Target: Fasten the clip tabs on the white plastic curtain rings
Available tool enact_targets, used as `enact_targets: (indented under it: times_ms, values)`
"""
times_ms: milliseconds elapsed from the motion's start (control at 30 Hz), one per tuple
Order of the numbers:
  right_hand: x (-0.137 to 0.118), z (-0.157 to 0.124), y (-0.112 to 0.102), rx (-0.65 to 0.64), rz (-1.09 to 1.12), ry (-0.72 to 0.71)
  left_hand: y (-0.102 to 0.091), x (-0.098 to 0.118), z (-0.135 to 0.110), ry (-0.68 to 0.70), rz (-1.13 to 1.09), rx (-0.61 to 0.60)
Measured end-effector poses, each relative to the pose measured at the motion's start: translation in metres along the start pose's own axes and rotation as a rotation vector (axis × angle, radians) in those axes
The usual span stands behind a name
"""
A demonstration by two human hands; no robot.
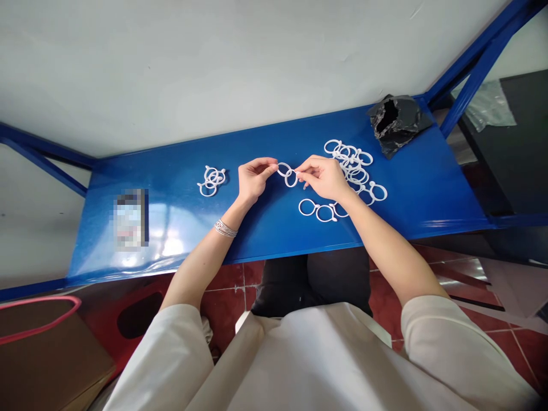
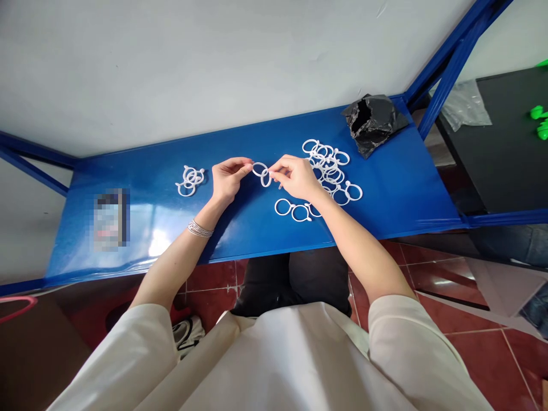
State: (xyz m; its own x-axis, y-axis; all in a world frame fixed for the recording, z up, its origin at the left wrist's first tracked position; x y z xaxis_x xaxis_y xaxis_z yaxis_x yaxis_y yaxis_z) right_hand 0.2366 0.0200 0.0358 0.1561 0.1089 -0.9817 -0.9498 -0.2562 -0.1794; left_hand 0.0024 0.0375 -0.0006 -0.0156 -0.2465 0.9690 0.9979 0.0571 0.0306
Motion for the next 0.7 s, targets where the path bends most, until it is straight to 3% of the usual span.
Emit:
enact_targets:
  times_ms: [367,700]
  values:
    - [0.011,0.004,0.0,0.022,-0.017,0.012,0.004,0.001,-0.001,-0.047,0.033,-0.055]
    - [0.018,0.007,-0.004,0.033,-0.088,-0.044,0.006,0.01,-0.003,0.029,0.076,-0.083]
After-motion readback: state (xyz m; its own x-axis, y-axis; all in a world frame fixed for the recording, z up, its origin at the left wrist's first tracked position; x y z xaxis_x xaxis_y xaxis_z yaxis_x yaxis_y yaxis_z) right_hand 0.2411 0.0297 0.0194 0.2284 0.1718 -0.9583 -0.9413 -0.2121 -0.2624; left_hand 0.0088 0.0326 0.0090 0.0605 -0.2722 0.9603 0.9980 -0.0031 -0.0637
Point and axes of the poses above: each hand's wrist, its own z-axis towards the middle knuckle, its own y-axis out of the palm, x = y × z, the point moved 3 cm from there along z, towards the middle knuckle, and after that the axes turned 7 degrees about y, right-handed, at the moved point
